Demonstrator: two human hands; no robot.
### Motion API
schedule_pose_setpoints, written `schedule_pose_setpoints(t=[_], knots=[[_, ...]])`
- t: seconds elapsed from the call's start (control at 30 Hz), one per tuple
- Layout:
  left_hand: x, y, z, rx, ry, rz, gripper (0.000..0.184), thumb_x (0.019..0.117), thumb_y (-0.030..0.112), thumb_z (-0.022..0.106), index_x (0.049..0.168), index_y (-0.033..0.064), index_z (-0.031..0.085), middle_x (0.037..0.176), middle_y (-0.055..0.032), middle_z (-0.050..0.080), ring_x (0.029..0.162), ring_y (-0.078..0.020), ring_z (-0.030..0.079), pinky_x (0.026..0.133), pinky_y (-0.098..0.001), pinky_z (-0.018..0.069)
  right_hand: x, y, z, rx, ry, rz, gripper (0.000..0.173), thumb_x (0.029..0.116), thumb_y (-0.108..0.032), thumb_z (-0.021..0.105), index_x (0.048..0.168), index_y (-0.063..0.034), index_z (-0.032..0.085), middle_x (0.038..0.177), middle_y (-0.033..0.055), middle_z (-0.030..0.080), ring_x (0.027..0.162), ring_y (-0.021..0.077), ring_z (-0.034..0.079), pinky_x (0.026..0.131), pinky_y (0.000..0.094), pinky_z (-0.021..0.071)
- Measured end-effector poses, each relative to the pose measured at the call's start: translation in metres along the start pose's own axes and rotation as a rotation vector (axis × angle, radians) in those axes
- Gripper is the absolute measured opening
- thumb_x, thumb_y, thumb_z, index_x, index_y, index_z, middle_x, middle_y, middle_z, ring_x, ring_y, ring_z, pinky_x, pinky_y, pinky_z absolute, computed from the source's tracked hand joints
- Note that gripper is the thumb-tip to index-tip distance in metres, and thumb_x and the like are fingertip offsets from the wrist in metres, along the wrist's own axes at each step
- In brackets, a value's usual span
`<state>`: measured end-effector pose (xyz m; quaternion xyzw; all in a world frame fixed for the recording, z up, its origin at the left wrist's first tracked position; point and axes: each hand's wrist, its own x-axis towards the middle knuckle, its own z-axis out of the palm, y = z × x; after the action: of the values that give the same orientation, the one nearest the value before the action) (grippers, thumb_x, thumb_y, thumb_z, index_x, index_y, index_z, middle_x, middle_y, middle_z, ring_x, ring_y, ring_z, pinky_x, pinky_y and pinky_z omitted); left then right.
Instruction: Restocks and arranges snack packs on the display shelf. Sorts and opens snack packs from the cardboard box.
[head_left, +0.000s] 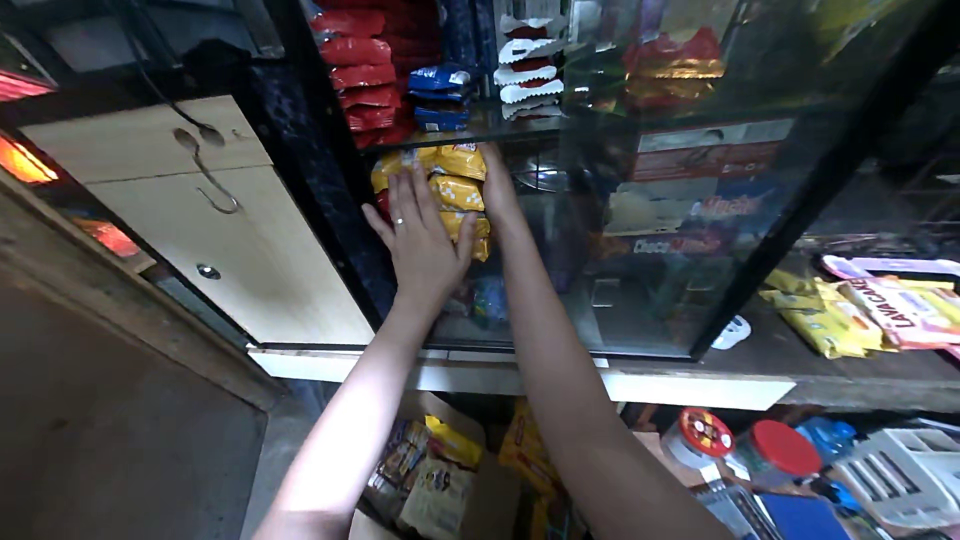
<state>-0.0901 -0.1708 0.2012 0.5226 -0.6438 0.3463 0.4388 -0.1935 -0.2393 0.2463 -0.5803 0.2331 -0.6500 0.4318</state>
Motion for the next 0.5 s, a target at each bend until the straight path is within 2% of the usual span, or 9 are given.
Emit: schedule_pose_setpoints(t=[0.1, 0.17, 0.2, 0.27, 0.33, 0.4, 0.5], knots=[[0.009, 0.0, -0.009, 0.068, -0.133, -0.14, 0.093, 0.0996, 0.066, 0.038, 0.16, -0.0022, 0.022, 0.158, -0.0301, 0.036, 0.149, -0.0477, 0.03, 0.107, -0.0847, 0.0016, -0.001, -0.001, 0.0, -0.01, 0.007, -0.009, 0.052, 0.1129, -0.025, 0.02, 0.149, 0.004, 0.043, 0.153, 0.0225, 0.044, 0.141, 0.0241, 0.044, 0.118, 0.0388, 0.0339], [0.018, 0.008, -0.018, 0.055, -0.203, -0.213, 0.094, 0.0992, 0.066, 0.039, 0.161, -0.0017, 0.017, 0.16, -0.0324, 0.029, 0.151, -0.05, 0.022, 0.108, -0.0842, -0.0006, -0.002, -0.001, 0.003, -0.019, 0.007, -0.031, 0.049, 0.113, -0.021, 0.022, 0.149, 0.0065, 0.041, 0.153, 0.0247, 0.044, 0.142, 0.0251, 0.043, 0.119, 0.0379, 0.0322], [0.018, 0.012, -0.019, 0.036, -0.191, -0.199, 0.09, 0.1003, 0.063, 0.039, 0.161, -0.0007, 0.02, 0.16, -0.0332, 0.028, 0.151, -0.0518, 0.02, 0.107, -0.0845, -0.0004, -0.002, -0.001, 0.004, -0.024, 0.011, -0.024, 0.048, 0.1131, -0.02, 0.023, 0.149, 0.0065, 0.041, 0.153, 0.0249, 0.044, 0.142, 0.0256, 0.043, 0.119, 0.0379, 0.0324], [0.01, 0.012, -0.012, -0.016, -0.064, -0.05, 0.075, 0.1037, 0.054, 0.039, 0.158, 0.0013, 0.031, 0.158, -0.0321, 0.033, 0.15, -0.0515, 0.024, 0.107, -0.0843, 0.0033, -0.002, -0.001, 0.005, -0.059, -0.001, -0.013, 0.048, 0.1131, -0.02, 0.026, 0.153, 0.0055, 0.036, 0.158, 0.025, 0.038, 0.147, 0.0281, 0.037, 0.122, 0.0401, 0.0274], [0.005, 0.006, 0.001, -0.079, 0.043, 0.147, 0.064, 0.1062, 0.048, 0.035, 0.153, 0.0053, 0.041, 0.158, -0.0275, 0.037, 0.151, -0.0448, 0.027, 0.112, -0.0778, 0.0052, -0.001, -0.004, 0.005, -0.114, -0.033, 0.013, 0.051, 0.1132, -0.021, 0.027, 0.158, 0.004, 0.029, 0.164, 0.0257, 0.028, 0.153, 0.032, 0.026, 0.125, 0.0443, 0.0193], [0.003, -0.003, 0.014, -0.096, 0.024, 0.232, 0.063, 0.1075, 0.049, 0.03, 0.154, 0.0084, 0.041, 0.162, -0.0237, 0.033, 0.153, -0.0404, 0.023, 0.116, -0.0726, 0.0062, 0.0, -0.003, 0.003, -0.104, -0.056, 0.029, 0.052, 0.1131, -0.022, 0.027, 0.158, 0.0033, 0.029, 0.164, 0.026, 0.026, 0.154, 0.033, 0.024, 0.126, 0.0463, 0.0183], [0.003, -0.01, 0.024, -0.033, -0.007, 0.226, 0.064, 0.1075, 0.051, 0.031, 0.157, 0.0098, 0.039, 0.164, -0.0171, 0.033, 0.154, -0.0357, 0.026, 0.118, -0.07, 0.0064, -0.007, -0.008, -0.005, 0.124, -0.039, 0.046, 0.051, 0.1124, -0.017, 0.02, 0.157, 0.0088, 0.026, 0.163, 0.028, 0.027, 0.152, 0.0306, 0.028, 0.124, 0.0421, 0.0221]])
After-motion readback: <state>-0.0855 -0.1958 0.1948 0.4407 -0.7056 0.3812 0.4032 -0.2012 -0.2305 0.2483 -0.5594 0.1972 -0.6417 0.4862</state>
